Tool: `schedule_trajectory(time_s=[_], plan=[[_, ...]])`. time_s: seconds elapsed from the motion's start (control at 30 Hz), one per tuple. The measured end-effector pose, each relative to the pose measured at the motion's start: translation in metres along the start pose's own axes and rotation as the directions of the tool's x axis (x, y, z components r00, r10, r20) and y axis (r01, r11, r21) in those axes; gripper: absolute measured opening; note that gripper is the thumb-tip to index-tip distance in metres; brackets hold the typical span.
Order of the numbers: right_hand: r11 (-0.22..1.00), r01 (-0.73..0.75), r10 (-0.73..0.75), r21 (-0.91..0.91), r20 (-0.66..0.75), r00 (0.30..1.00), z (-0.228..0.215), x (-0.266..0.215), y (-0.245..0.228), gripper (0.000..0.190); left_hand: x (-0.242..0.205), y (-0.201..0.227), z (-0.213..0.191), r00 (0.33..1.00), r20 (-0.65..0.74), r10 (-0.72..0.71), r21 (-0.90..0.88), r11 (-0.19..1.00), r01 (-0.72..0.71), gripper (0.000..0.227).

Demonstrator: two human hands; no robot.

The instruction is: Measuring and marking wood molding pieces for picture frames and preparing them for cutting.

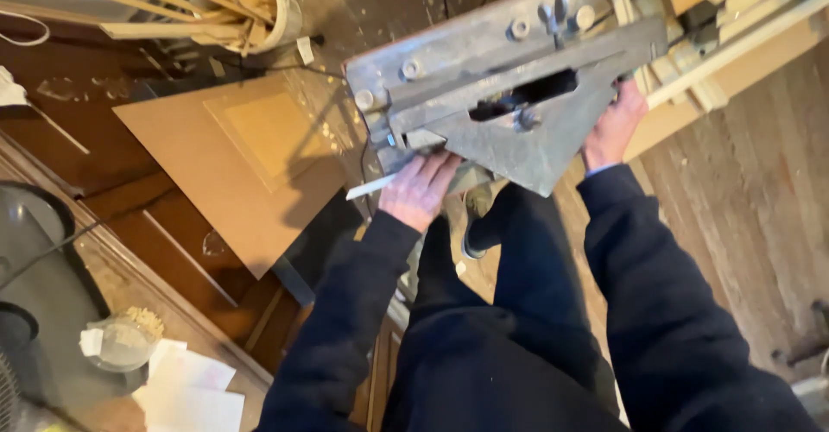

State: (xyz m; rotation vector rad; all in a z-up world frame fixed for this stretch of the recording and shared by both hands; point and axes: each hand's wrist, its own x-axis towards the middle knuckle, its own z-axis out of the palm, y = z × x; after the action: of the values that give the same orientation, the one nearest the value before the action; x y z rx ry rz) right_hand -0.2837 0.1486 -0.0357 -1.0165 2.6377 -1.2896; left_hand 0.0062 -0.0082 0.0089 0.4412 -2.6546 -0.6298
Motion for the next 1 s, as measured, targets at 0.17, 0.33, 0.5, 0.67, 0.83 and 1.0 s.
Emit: schedule_trajectory(time_s=[0.17, 0.33, 0.5, 0.67, 0.83, 1.0], plan=[[0.990, -0.123, 0.123, -0.072, -0.008, 0.992, 0.000, 0.000, -0.009, 0.019, -0.002, 0.004, 0.002, 0.999, 0.024, -0.032, -0.016, 0.999, 0.032, 0.047], [0.992, -0.116, 0.114, -0.054, -0.033, 0.993, 0.002, -0.003, -0.006, 0.019, 0.000, 0.003, -0.002, 0.996, 0.075, -0.043, -0.026, 0.999, 0.045, 0.047], [0.998, -0.049, 0.048, 0.035, 0.022, 0.999, -0.001, 0.000, -0.011, 0.017, 0.001, 0.003, -0.008, 1.000, 0.015, -0.004, -0.051, 0.999, 0.005, 0.048], [0.817, -0.352, 0.416, 0.457, -0.045, 0.908, 0.017, -0.031, 0.105, 0.018, -0.005, 0.001, 0.004, 0.999, 0.051, 0.007, 0.006, 1.000, -0.007, 0.048], [0.959, 0.112, -0.097, -0.260, 0.071, 0.993, -0.002, -0.025, 0.053, 0.022, -0.005, 0.001, 0.003, 0.996, 0.085, 0.019, -0.002, 1.000, -0.019, 0.048], [0.367, -0.399, 0.484, 0.841, 0.194, 0.854, 0.012, -0.029, 0.083, 0.026, -0.005, -0.001, 0.004, 0.994, 0.111, 0.021, 0.004, 1.000, -0.021, 0.048]])
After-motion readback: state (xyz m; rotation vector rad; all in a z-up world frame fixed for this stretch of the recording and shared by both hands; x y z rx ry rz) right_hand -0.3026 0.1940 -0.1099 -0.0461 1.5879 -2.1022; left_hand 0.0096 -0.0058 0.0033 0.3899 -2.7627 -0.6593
